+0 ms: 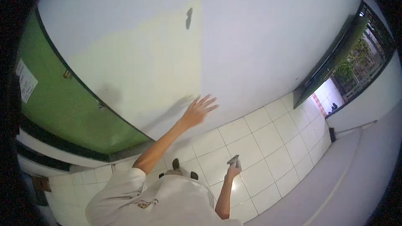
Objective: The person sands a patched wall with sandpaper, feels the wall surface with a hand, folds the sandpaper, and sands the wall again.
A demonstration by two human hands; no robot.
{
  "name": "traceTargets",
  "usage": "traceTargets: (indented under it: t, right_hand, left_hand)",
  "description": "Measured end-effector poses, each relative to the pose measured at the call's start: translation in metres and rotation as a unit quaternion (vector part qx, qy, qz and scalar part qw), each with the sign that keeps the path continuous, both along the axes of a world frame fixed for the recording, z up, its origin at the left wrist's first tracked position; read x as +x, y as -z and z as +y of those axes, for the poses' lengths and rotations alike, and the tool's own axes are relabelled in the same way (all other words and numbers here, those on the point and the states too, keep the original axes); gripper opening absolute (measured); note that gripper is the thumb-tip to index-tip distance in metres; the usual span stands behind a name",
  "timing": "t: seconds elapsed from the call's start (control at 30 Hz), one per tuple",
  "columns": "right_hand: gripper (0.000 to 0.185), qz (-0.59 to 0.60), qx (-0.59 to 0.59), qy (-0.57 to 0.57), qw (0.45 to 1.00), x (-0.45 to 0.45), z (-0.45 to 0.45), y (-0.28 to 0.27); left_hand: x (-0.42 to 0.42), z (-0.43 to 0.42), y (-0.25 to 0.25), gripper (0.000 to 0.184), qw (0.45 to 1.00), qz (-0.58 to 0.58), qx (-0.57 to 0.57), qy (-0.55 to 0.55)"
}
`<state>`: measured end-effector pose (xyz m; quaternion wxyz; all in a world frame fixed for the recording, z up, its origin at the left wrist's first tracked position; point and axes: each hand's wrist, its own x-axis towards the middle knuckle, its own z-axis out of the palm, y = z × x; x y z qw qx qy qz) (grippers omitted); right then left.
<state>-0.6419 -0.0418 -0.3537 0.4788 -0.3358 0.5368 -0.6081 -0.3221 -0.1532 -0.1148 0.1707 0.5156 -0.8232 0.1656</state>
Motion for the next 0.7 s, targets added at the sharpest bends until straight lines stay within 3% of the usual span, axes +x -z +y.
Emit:
traceTargets:
  t: [0.07,0.1,0.27,0.37,0.57,0.7]
  right_hand:
    - [0.014,0.018,0.027,0.036,0.999,0.003,-0.001,0.003]
    - [0.014,0.041,0.057,0.063,0.996,0.003,0.005,0.006]
    - [0.02,-0.004,0.1,0.024,0.995,0.033,-0.006,-0.022]
    - [0.022,-0.005,0.087,-0.049,0.995,0.04,-0.016,-0.029]
    - [0.027,0.009,0.085,-0.129,0.988,0.063,-0.04,-0.006]
    - [0.026,0.011,0.109,-0.16,0.981,0.089,-0.044,-0.011]
  left_hand:
    - [0.0,0.016,-0.008,0.069,0.977,0.198,0.072,0.014]
    - [0.009,0.012,-0.002,0.076,0.991,0.121,0.049,-0.006]
    - [0.027,0.022,-0.025,0.075,0.992,0.092,0.045,-0.073]
    - [0.029,0.033,-0.043,0.07,0.991,0.088,0.04,-0.095]
    - [0.032,0.05,-0.096,0.043,0.989,0.122,-0.023,-0.077]
    - [0.041,0.055,-0.116,0.037,0.989,0.119,-0.058,-0.065]
